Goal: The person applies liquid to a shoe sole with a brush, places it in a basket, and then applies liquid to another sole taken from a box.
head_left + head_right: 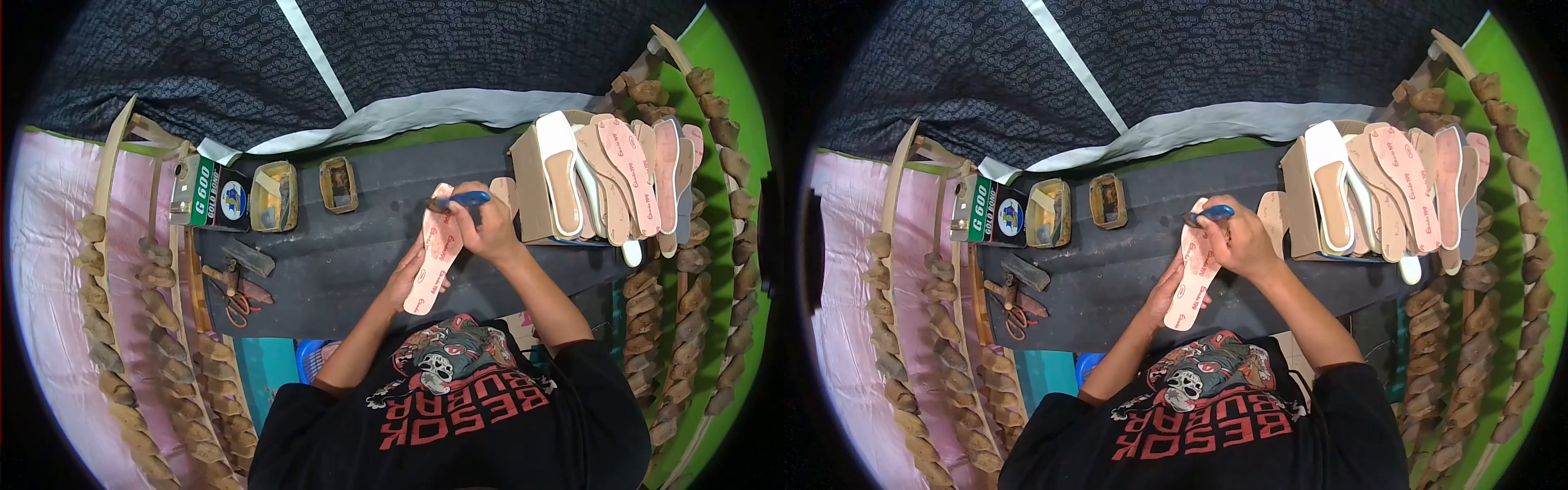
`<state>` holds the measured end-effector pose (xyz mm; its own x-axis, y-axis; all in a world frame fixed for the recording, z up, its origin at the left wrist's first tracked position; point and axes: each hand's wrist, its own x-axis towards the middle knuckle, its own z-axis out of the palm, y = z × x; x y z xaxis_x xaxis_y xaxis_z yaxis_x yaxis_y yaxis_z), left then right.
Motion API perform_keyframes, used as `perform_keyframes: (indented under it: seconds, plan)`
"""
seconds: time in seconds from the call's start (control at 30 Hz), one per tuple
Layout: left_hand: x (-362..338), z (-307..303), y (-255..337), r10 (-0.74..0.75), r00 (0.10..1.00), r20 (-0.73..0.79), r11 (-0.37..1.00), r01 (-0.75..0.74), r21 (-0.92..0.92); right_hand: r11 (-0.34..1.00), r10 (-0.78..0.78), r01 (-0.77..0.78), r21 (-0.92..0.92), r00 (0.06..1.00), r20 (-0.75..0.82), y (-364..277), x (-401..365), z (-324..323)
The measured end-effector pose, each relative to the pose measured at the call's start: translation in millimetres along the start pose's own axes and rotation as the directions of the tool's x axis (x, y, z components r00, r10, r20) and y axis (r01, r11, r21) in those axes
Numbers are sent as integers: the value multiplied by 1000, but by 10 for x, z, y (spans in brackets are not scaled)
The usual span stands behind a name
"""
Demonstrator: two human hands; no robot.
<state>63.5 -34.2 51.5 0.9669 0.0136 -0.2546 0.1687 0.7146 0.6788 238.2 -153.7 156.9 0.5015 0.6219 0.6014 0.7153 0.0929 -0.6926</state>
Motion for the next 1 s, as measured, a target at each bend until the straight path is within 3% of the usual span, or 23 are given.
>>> perform_keyframes:
  seconds: [0.07, 0.1, 0.2, 0.37, 0.47, 0.5, 0.6, 0.63, 0.73, 0.9, 1.0]
  plan:
    - [-12, 51, 38, 19, 1000, -3, 999, -19, 38, 1000, -3, 1, -28, 999, -41, 29, 11, -2]
    - [-4, 34, 33, 23, 1000, -1, 999, -23, 29, 992, -117, 117, -40, 993, 0, -39, 76, -27]
    - [20, -11, 16, 20, 1000, 3, 1000, -20, 19, 996, -82, 84, -31, 995, 56, -46, 12, 12]
    - [14, 48, 71, 17, 999, 29, 999, -18, 40, 991, -7, -7, -132, 994, -108, 208, 126, -83]
    - [31, 6, 24, 38, 999, -18, 998, -39, -41, 997, -50, 53, -58, 998, 50, 92, 56, -94]
    - [36, -3, 14, 38, 999, -22, 999, -39, -36, 989, -132, 138, -58, 987, 95, 100, 17, -85]
    - [46, -65, 9, 41, 999, -33, 999, -41, -16, 991, -105, 108, -83, 994, 40, 177, 38, -134]
    - [51, -86, 0, 40, 999, -32, 999, -41, -11, 986, -24, 26, -167, 1000, 19, 203, 64, -198]
    - [53, -62, 47, 59, 997, -40, 998, -60, -5, 986, 52, -61, -158, 997, -63, 246, 88, -303]
    - [76, -88, 58, 116, 985, -130, 991, -124, -57, 994, -86, 98, -58, 981, 172, 33, -49, -343]
    - [110, -121, 100, 143, 983, -117, 980, -157, -121, 990, -137, 141, -2, 966, 221, -34, -122, -277]
